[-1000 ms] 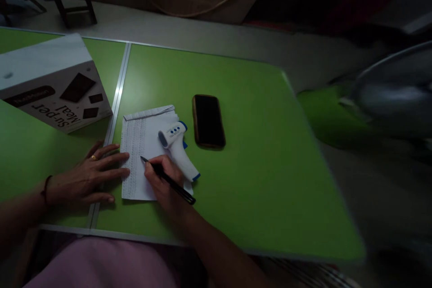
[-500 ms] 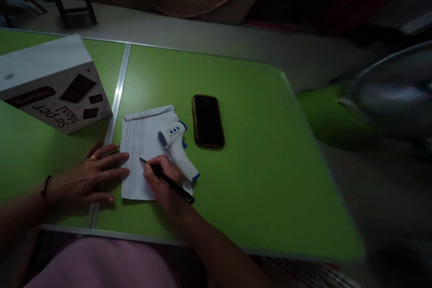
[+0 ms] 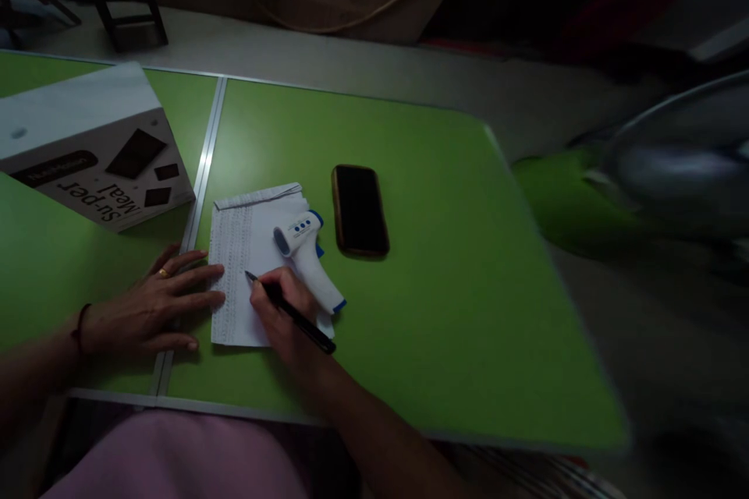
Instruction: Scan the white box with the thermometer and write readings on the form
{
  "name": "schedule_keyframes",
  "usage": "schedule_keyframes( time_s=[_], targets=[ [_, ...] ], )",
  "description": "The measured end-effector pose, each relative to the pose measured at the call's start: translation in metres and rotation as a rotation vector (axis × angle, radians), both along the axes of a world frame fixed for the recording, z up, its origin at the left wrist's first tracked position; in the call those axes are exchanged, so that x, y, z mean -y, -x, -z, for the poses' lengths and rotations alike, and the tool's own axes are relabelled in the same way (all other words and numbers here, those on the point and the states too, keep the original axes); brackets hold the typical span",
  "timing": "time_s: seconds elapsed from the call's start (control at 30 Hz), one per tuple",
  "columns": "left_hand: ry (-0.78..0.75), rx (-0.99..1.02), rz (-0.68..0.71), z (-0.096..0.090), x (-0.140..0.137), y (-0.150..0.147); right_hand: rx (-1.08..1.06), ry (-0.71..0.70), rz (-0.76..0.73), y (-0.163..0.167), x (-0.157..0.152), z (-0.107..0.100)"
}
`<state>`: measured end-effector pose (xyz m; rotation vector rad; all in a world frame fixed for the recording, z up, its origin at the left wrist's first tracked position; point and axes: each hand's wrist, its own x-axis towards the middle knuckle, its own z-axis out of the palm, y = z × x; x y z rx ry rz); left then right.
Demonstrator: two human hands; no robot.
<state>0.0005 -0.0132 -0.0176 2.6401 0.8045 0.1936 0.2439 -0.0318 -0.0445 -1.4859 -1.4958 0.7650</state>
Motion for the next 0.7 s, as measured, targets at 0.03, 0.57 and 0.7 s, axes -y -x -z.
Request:
schedule_keyframes(
  time_s=[0.03,0.57,0.7],
  targets=[
    [0.000,-0.001,0.002,0.0001,0.0000,0.0000,0.003,-0.001,0.000,0.0001,0.0000,-0.0002],
    [0.019,0.000,0.003,-0.0029,-0.0007,-0.0006,-0.019,-0.008,0.021,-0.0009,0.0000,-0.0013],
    [0.018,-0.018,0.007,-0.0037,-0.0009,-0.0006,-0.013,-0.004,0.003,-0.0006,0.0003,-0.0029]
  ],
)
